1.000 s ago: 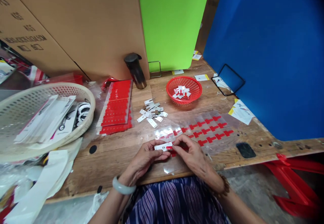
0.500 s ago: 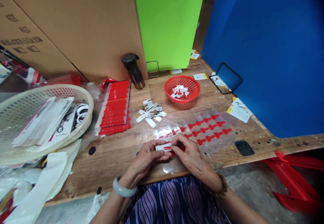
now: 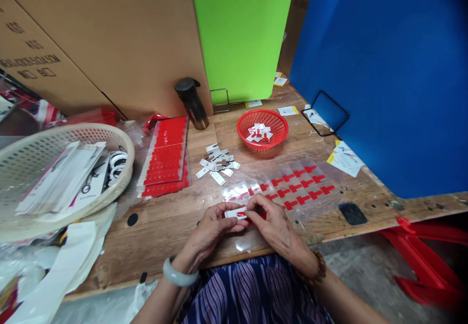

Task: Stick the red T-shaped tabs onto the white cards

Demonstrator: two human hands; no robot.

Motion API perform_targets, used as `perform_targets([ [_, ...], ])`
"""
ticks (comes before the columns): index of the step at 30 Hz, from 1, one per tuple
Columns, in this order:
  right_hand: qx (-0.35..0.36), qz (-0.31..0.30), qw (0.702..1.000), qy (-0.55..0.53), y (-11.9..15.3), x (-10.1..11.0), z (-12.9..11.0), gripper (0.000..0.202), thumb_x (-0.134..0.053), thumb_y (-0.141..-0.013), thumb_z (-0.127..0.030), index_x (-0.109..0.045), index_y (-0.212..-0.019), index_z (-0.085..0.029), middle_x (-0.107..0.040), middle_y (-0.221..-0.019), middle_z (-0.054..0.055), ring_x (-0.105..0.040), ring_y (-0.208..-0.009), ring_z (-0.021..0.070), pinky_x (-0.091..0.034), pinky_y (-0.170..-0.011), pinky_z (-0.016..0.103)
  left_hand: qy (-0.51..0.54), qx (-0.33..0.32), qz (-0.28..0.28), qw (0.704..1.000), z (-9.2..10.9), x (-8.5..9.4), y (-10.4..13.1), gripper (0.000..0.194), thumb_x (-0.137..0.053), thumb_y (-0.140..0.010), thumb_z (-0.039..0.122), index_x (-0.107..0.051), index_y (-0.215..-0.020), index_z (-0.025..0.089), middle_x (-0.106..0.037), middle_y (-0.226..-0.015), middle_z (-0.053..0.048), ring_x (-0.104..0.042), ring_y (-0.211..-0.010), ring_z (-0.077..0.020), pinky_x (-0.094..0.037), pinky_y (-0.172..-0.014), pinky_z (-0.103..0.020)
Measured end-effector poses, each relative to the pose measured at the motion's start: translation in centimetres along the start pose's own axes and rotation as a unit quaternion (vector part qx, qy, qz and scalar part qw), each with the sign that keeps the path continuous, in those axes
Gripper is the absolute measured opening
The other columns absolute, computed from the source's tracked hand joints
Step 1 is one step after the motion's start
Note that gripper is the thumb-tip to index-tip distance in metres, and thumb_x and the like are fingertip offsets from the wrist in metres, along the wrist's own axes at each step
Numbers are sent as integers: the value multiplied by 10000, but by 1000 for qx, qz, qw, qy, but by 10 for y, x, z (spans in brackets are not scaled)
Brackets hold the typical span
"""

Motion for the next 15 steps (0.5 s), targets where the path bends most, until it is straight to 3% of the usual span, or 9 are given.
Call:
perform_targets([
  [15,8,-4,1000,3,-1,-3,0,101,-497,-794,-140,-493,-721,-209,-534,-706,-28,-502,-673,134,-398,-640,252,-19,-6,-2,1000,-1,3,-2,411,-797,-627,154,-607,-983,78,-733,-785,-119,-706,-692,-159,-559,-688,-219],
])
Point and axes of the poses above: each hand's wrist, its own y-axis away from the middle knuckle, its own x-axis out of the back of the hand, z = x × y, the point moved 4 cm from there along -y, towards the middle knuckle
